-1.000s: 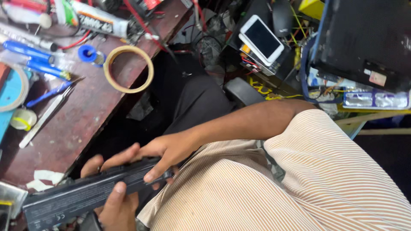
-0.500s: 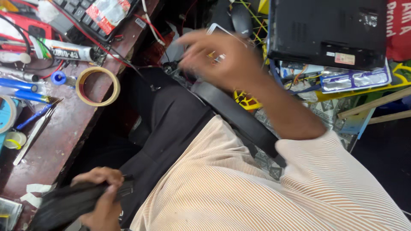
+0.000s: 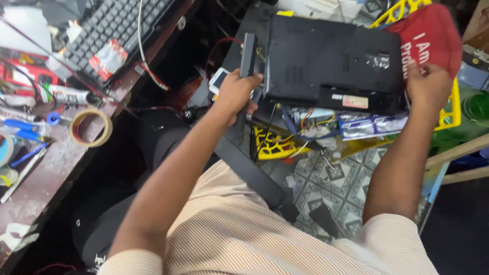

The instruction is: The person holds a laptop battery on the workbench and touches its terminals with multimeter probes, turning the battery to test it. They then align the battery with the battery bay on the underside of a laptop resting on their lap, press it until it clicks into place, flip the laptop over, open the lid, and press the power button.

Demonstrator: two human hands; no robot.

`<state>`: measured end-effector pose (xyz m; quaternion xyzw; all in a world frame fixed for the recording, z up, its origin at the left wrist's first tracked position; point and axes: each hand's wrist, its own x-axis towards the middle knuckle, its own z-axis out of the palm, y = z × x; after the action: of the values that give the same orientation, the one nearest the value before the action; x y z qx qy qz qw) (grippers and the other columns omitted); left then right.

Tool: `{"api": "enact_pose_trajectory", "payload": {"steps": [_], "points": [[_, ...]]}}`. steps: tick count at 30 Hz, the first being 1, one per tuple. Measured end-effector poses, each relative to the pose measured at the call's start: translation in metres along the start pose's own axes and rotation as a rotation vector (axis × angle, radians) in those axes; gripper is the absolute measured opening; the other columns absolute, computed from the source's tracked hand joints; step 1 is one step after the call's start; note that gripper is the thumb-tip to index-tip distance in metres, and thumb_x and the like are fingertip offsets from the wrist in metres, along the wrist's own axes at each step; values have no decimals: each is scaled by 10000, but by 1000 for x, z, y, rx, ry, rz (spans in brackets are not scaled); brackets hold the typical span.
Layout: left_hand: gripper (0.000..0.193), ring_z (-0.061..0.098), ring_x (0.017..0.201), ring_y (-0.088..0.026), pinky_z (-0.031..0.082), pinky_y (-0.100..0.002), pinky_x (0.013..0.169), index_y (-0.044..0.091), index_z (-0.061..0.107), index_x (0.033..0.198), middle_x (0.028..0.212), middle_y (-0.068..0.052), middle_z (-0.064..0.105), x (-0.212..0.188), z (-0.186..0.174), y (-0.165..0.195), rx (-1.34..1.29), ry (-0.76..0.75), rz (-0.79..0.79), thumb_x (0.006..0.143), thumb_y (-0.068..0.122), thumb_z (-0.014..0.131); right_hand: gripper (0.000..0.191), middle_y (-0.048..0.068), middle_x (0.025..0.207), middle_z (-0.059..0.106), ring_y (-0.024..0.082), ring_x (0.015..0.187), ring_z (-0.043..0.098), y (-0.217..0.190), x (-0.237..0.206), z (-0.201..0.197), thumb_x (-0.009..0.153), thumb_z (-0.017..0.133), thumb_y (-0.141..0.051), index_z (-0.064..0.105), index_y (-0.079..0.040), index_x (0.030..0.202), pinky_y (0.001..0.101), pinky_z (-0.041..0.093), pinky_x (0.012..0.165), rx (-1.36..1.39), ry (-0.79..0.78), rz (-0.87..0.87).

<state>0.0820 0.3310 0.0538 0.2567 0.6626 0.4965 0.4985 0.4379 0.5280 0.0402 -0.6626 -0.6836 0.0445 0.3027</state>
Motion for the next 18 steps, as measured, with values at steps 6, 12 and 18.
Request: {"api": "enact_pose_trajectory", "payload": {"steps": [6,12,18], "points": [[308,524,422,-172,446,-331,375,30,598,1022,680,-82,579,44,15,1,-54,1,-128,880,284,700,716,330,1042,702,496,1003,668,-42,10,8,973,688,-654,753,54,1057,546,514,888,-247,-266,72],[370,560,473,-140,474,-297,418,-3,625,1016,684,-58,629,48,2,-5,-66,-160,-130,830,274,784,828,344,1137,681,503,1070,641,-57,15,28,1025,481,-728,710,57,1157,584,493,892,-289,-358,161],[470,581,510,-141,476,-288,462,-38,643,1085,766,-113,704,47,15,-10,120,-138,93,780,245,862,925,297,1360,587,511,1325,462,-60,18,22,933,466,-834,649,-19,1330,587,381,1075,-254,-396,308]]}}
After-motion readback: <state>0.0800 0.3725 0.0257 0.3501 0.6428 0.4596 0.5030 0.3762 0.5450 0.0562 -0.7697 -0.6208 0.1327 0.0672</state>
